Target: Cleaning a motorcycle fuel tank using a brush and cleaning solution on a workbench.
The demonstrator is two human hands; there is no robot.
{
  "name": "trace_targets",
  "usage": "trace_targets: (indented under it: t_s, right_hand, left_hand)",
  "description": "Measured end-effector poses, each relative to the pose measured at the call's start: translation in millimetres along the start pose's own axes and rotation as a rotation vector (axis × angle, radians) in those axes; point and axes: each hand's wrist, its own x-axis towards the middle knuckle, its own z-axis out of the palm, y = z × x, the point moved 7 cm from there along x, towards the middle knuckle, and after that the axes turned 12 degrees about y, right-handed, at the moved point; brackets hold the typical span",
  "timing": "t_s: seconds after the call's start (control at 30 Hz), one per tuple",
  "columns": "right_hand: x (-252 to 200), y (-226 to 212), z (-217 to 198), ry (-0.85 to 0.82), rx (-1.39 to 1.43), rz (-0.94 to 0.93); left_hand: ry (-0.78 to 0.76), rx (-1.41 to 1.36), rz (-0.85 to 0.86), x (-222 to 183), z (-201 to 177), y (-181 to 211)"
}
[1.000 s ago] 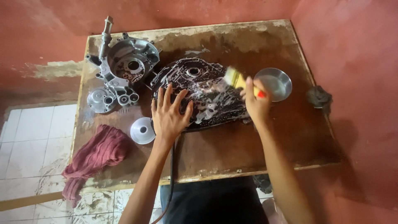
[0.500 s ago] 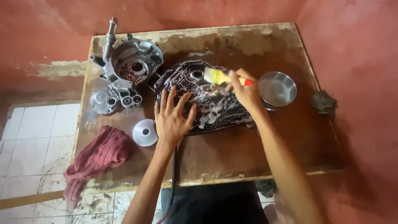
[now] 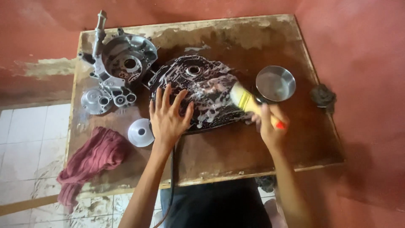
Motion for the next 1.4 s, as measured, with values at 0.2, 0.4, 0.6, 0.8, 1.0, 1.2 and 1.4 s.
trace_targets:
  t_s: [0.2, 0.4, 0.6, 0.8, 1.0, 1.2, 1.4]
  right_hand:
    - [-42.5, 40.2, -37.8, 0.266, -0.304, 0.087]
    - [-72.8, 31.6, -59.4, 0.301, -0.331, 0.047]
    - [-92.1, 45.2, -56.5, 0.241, -0.344, 0.033]
    - [-96.0, 35.8, -65.4, 0.226, -0.345, -0.048]
    - [-109.6, 35.2, -35.0, 0.351, -0.118, 0.023]
    - [-128.0, 6.7, -4.6, 0.155, -0.283, -0.272]
    - [-96.8, 18.1, -26.4, 0.455, -0.274, -0.105]
  left_hand:
    - [0.014, 0.026, 0.047, 0.6, 2.3, -1.4]
    - [-0.004, 0.020, 0.025, -1.1, 5.2, -2.3]
    - [0.002, 0.024, 0.025, -1.8, 6.6, -6.1]
    - [0.015, 0.036, 0.045, -0.8, 4.9, -2.4]
    - [0.003, 0.021, 0.021, -1.3, 4.2, -2.1]
    - [0.026, 0.017, 0.030, -2.9, 5.6, -3.2]
    - [-0.006, 0.013, 0.009, 0.3, 5.4, -3.1]
